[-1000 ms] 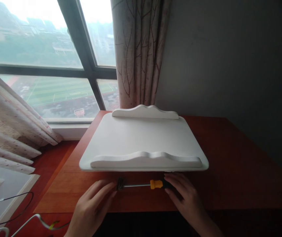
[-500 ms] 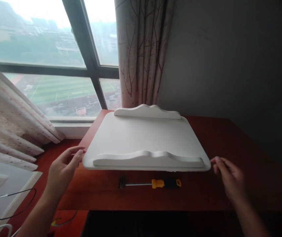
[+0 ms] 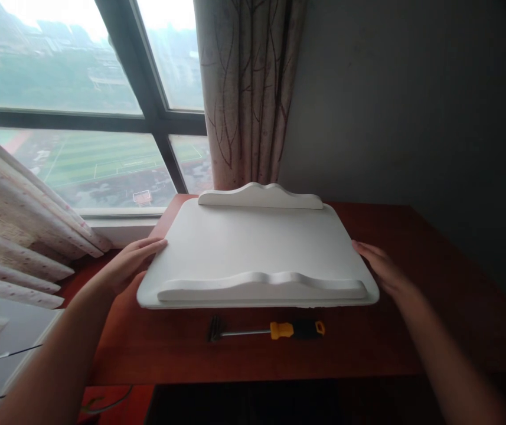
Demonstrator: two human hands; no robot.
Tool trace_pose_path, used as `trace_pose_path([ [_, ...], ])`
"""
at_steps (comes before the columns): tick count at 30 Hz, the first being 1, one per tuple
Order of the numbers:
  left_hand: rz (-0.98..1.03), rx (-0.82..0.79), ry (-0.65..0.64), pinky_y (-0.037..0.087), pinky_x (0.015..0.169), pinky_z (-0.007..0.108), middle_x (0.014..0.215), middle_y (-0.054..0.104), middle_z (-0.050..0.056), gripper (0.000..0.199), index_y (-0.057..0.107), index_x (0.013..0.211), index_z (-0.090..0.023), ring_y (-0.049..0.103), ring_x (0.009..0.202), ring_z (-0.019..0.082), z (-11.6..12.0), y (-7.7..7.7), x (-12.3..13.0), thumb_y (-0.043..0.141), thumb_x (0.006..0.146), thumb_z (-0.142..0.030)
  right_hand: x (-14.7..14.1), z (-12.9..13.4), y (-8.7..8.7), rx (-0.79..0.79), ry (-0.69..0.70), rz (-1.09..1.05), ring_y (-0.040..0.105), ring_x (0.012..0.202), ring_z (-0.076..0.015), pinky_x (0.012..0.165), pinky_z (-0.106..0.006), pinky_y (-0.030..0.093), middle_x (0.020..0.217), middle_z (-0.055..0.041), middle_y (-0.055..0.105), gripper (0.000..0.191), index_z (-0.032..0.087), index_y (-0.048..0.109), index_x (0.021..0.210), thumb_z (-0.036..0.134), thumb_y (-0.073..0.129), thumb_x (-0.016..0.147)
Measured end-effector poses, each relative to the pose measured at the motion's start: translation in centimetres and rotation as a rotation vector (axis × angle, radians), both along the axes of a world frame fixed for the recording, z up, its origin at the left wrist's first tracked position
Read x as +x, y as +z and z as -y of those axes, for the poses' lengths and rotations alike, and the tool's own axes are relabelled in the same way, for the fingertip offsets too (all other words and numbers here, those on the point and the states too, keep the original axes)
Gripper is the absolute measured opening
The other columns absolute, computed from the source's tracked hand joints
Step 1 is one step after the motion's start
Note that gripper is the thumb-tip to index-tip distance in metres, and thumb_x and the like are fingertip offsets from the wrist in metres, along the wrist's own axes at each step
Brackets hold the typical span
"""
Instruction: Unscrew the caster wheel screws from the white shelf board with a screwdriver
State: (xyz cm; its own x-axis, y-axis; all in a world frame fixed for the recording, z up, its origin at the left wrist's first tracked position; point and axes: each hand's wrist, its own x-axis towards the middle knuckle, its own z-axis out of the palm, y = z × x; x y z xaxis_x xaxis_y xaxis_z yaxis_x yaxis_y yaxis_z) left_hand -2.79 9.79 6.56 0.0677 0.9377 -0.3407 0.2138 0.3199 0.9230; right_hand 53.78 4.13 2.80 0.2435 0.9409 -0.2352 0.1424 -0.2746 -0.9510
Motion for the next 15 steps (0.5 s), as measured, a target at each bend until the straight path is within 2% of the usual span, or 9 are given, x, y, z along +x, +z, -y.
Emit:
trace_pose_path([
  [4,0.056,-0.037,-0.057,0.058,0.066,0.026,0.095,0.077,0.008,0.060,0.066,0.121,-0.005,0.070,0.078,0.020,-0.9,0.3,0.0,0.077,0.085,-0.051,0.1,-1.8,0.3,-0.088,0.090,-0.068,0.073,0.076,-0.0266,0.060,-0.034,0.058,0.085,-0.0116,0.076,0.046,0.016,0.074,0.094,0.056,0.082,0.074],
  [9,0.014,-0.082,-0.100,0.056,0.060,0.024,0.087,0.077,0.007,0.053,0.072,0.109,-0.007,0.072,0.077,0.021,-1.3,0.9,0.0,0.081,0.081,-0.050,0.4,-2.0,0.5,-0.103,0.158,-0.100,0.074,0.076,-0.0290,0.062,-0.038,0.061,0.082,-0.0110,0.076,0.048,0.018,0.073,0.094,0.056,0.086,0.069],
  [12,-0.011,-0.015,-0.128,0.059,0.067,0.029,0.093,0.078,0.009,0.056,0.073,0.111,-0.007,0.073,0.083,0.024,-1.5,1.5,0.1,0.080,0.080,-0.053,0.9,-1.6,0.8,-0.048,0.134,-0.088,0.075,0.077,-0.0300,0.065,-0.040,0.062,0.085,-0.0114,0.077,0.048,0.018,0.074,0.095,0.056,0.087,0.067],
  [15,-0.073,0.112,-0.147,0.059,0.076,0.034,0.096,0.078,0.010,0.060,0.073,0.113,-0.007,0.072,0.088,0.025,-1.7,2.5,0.7,0.080,0.078,-0.055,1.5,-1.5,1.9,0.084,0.039,-0.012,0.075,0.081,-0.0302,0.069,-0.041,0.063,0.091,-0.0124,0.077,0.045,0.021,0.075,0.094,0.057,0.085,0.069],
])
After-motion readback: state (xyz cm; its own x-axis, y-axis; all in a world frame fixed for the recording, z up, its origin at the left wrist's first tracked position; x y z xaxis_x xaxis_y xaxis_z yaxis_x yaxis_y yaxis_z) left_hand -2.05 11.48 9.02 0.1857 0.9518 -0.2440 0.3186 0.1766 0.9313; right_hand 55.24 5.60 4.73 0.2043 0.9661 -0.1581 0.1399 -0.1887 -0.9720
